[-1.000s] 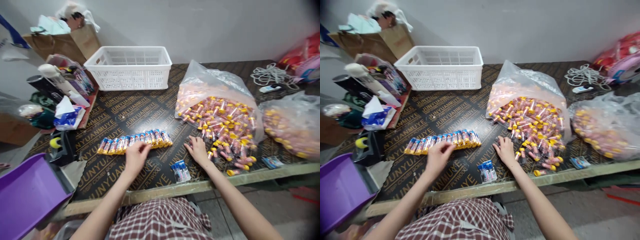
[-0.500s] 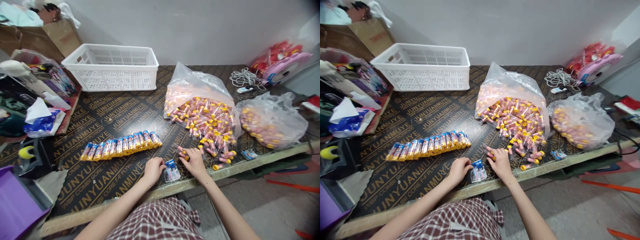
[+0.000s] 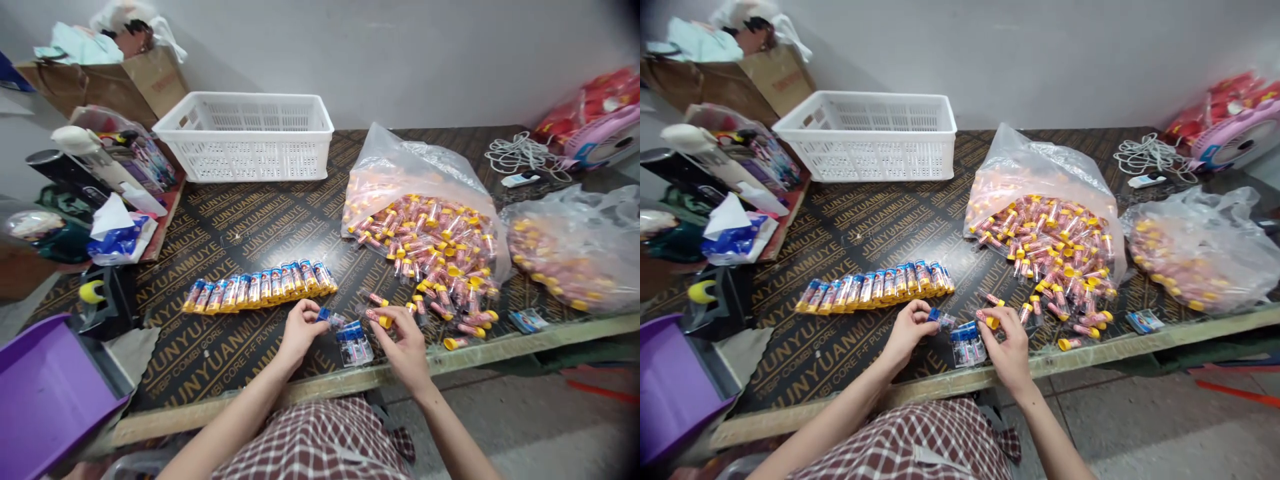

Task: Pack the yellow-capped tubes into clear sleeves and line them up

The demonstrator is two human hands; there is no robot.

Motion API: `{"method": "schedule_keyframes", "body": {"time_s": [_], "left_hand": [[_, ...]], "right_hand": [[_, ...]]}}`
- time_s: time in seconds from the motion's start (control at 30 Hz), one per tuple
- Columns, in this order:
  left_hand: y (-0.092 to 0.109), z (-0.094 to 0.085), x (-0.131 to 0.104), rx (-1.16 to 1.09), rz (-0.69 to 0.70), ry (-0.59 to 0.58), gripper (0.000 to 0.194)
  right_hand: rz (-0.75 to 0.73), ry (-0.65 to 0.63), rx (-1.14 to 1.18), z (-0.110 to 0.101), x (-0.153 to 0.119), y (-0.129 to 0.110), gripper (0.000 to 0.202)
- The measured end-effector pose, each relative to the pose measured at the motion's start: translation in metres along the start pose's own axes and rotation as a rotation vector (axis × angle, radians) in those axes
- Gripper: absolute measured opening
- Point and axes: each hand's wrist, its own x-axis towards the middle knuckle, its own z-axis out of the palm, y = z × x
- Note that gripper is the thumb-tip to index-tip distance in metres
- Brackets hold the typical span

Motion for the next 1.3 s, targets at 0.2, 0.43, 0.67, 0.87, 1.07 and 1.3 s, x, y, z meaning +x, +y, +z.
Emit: {"method": "schedule_keyframes", "body": {"time_s": [0.2, 0.43, 0.67, 0.87, 1.07, 1.3], "left_hand": [[0.028, -0.01, -0.009, -0.245, -0.054, 0.09, 0.026], [0.037, -0.015, -0.007, -0.342, -0.051, 0.172, 0.031], [0.033, -0.017, -0.006, -0.318, -0.047, 0.206, 0.034], [0.032, -0.012, -0.009, -0.284, 0.015, 0.19, 0.032], [0.038, -0.006, -0.017, -0.333, 0.022, 0.01, 0.03], [0.038, -0.001, -0.026, -0.245, -0.114, -0.214, 0.035]], "right_hand": [[0.01, -0.042, 0.192, 0.009, -0.009, -0.027, 0.026], [-0.152, 0.036, 0.162, 0.016, -0.013, -0.036, 0.035], [-0.262, 0.077, 0.088, 0.02, -0.011, -0.041, 0.042], [-0.262, -0.044, 0.114, 0.024, -0.012, -0.041, 0.041], [-0.212, -0.166, 0.15, 0.027, -0.011, -0.038, 0.037], [-0.291, -0.218, 0.073, 0.027, -0.001, -0.036, 0.07]]}}
